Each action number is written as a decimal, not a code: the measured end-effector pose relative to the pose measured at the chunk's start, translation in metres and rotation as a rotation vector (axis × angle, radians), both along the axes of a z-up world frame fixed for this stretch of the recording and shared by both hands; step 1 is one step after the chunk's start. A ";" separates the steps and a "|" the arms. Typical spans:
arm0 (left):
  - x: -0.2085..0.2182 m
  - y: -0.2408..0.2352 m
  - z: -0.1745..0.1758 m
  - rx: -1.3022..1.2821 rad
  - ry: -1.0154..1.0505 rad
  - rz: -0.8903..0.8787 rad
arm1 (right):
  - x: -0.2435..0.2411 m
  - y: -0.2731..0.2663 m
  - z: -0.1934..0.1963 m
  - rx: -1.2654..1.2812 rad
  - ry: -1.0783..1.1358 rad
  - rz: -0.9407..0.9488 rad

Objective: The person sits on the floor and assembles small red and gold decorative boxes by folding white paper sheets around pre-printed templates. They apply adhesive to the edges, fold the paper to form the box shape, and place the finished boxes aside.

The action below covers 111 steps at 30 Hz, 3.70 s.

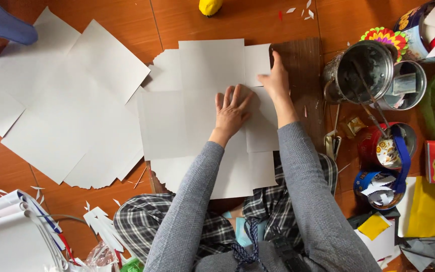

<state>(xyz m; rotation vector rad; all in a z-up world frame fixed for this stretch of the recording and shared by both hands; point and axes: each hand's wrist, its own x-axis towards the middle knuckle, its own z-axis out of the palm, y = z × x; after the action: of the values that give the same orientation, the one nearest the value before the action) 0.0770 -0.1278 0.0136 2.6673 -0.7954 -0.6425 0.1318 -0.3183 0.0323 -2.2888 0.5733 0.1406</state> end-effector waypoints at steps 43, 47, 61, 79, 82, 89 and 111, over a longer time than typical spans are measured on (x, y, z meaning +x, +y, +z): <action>0.154 0.179 -0.031 0.250 -0.178 0.730 | -0.006 0.110 -0.043 -0.589 -0.251 0.271; 0.171 0.201 -0.059 0.194 -0.074 0.722 | -0.017 0.103 -0.035 -0.590 -0.234 0.269; 0.153 0.155 0.019 -0.265 0.022 0.538 | -0.022 0.106 -0.016 -0.622 -0.281 0.293; 0.058 0.062 -0.015 0.066 -0.181 0.350 | -0.023 0.104 -0.013 -0.562 -0.241 0.334; 0.059 0.059 -0.003 0.101 -0.171 0.336 | -0.021 0.103 -0.019 -0.576 -0.229 0.341; 0.063 0.067 0.018 -0.015 -0.133 0.297 | -0.019 0.095 -0.026 -0.400 -0.224 0.298; 0.065 0.160 -0.025 0.011 -0.410 1.142 | 0.102 0.079 -0.021 -0.448 -0.373 0.657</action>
<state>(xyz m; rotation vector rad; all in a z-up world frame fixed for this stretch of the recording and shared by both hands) 0.1422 0.0327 -0.0118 2.6888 0.6886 0.1975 0.2342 -0.2393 0.0110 -2.7663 -0.3930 -0.1134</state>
